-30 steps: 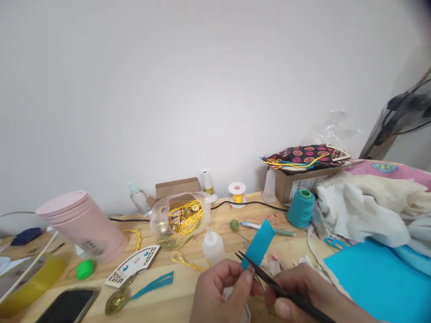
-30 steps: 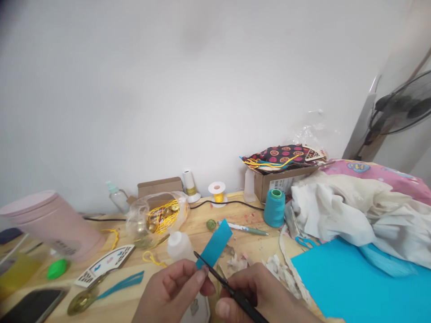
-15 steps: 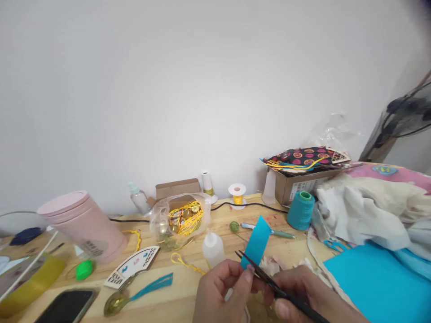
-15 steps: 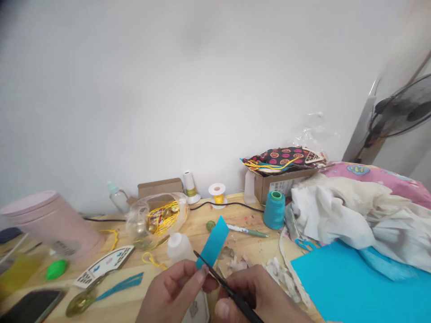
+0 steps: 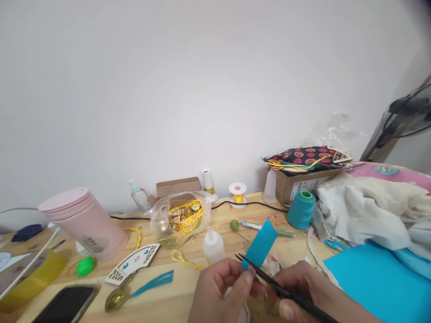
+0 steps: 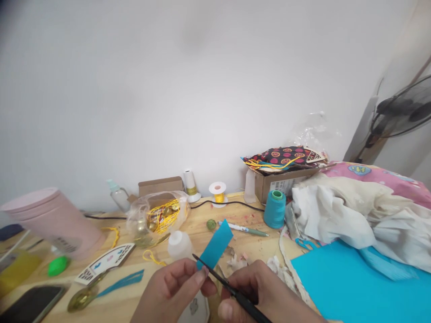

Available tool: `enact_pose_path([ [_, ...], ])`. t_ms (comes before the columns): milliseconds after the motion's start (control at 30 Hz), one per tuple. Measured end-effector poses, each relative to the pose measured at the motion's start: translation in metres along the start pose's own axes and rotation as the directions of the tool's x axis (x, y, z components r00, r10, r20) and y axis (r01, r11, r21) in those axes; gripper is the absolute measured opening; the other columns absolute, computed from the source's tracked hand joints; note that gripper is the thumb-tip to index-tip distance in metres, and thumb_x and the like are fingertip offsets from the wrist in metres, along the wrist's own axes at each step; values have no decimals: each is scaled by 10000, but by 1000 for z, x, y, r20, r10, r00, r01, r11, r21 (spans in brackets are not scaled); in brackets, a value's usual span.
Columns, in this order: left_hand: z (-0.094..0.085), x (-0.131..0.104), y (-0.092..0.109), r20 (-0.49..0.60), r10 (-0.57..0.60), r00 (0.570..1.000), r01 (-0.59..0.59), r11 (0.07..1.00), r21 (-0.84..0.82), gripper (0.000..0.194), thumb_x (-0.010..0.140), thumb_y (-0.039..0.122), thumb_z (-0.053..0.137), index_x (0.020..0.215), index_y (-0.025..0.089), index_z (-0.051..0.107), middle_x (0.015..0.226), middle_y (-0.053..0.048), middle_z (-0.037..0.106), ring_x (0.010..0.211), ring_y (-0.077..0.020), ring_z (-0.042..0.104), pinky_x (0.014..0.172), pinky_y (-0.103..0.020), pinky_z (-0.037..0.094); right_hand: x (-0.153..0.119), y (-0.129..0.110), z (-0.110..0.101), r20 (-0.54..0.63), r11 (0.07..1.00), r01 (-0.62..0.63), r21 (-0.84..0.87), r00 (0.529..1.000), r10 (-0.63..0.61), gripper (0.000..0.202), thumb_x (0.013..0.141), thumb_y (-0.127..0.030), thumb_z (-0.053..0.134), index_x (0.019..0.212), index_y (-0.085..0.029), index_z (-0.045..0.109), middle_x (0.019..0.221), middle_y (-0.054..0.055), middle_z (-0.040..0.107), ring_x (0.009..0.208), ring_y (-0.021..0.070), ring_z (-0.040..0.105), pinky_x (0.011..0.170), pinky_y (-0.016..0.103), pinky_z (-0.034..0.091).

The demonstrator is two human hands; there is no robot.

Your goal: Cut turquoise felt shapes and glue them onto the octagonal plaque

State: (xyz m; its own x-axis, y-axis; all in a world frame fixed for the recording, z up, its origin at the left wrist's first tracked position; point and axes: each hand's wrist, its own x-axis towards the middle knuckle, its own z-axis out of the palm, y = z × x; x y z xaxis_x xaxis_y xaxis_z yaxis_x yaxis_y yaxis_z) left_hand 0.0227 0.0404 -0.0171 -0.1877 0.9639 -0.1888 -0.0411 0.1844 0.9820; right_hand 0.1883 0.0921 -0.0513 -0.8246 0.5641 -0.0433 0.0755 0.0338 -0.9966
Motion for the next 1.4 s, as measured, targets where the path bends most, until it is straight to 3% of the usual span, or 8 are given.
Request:
enact_pose_path([
  [400,-3,1,2,108,-86,990,93,994,-62,247,596,353,714,517,133,636,484,-33,670,473,-129,588,532,-215,459,-8,-6,-6,-13,992,-110,-69,994,109,511,662,-632,596,774,-134,568,571,-55,337,506,87,267,431,205,197],
  [1067,-4,1,3,112,-144,983,148,988,-32,230,592,319,688,459,148,613,434,-22,631,417,-113,549,500,-209,424,-8,-10,-11,-21,985,-126,-116,992,125,498,652,-617,616,752,-130,618,592,-30,402,542,110,341,461,195,297],
  [1400,-5,2,1,144,-146,979,159,983,-86,280,572,371,709,459,138,603,425,-23,622,391,-102,518,488,-213,400,-4,-4,-9,15,990,-110,-84,994,112,498,642,-620,622,695,-127,577,558,-50,351,506,86,285,424,196,213],
])
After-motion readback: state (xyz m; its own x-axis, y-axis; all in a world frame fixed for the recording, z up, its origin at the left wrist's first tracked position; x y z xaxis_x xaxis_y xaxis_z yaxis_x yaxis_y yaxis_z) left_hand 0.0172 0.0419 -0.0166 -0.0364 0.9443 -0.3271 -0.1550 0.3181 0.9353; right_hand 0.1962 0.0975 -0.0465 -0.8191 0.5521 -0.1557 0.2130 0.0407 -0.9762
